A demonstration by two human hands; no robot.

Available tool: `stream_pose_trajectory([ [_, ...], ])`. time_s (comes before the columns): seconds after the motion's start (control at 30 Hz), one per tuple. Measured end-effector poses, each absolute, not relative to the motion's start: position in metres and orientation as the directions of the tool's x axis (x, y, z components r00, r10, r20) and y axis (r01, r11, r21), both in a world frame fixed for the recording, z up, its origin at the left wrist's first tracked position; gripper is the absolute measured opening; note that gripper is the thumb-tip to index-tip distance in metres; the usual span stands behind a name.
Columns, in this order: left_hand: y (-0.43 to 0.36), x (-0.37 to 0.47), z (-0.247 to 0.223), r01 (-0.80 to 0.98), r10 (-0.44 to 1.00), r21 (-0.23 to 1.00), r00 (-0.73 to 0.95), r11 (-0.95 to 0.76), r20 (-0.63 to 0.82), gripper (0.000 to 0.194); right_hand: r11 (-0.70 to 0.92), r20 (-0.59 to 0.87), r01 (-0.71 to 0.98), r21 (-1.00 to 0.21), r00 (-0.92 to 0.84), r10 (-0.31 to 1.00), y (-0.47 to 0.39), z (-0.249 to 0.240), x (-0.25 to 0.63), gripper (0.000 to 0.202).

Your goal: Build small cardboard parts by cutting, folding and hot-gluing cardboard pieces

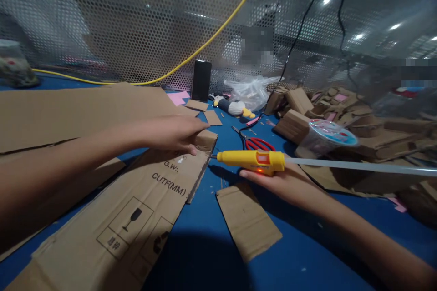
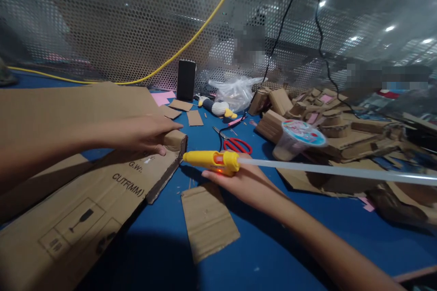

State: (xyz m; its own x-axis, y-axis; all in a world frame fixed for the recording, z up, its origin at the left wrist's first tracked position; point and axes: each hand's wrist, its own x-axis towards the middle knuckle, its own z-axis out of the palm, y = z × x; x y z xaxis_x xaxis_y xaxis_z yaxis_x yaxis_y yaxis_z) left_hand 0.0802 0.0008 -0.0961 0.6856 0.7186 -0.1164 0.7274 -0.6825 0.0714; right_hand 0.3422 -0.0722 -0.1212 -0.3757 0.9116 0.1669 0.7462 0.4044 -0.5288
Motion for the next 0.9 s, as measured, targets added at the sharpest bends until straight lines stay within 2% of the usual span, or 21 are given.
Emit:
stream_pose_trajectory([
  [0.27,-0.0021,0.0822,-0.0924,0.719,0.711,0.067,0.694,-0.692,-0.110,0.049,0.441,0.135,0.644,-0.625,-0.468,0.874,-0.0736,-0.1214,0.3443,0.014],
  [0.53,0.0002,0.0803,-0.0962,0.725,0.716,0.070,0.688,-0.686,-0.116,0.051,0.416,0.141,0.691,-0.591,-0.419,0.897,-0.0748,-0.1194,0.3395,0.005],
  [0.8,0.0007,0.0827,-0.0973,0.737,0.730,0.025,0.673,-0.675,-0.118,0.051,0.466,0.175,0.644,-0.607,-0.463,0.869,-0.0739,-0.1216,0.3404,0.007],
  [0.9,0.0016,0.0819,-0.0986,0.736,0.730,0.021,0.674,-0.676,-0.111,0.053,0.475,0.208,0.664,-0.578,-0.442,0.872,-0.0754,-0.1250,0.3392,0.006],
])
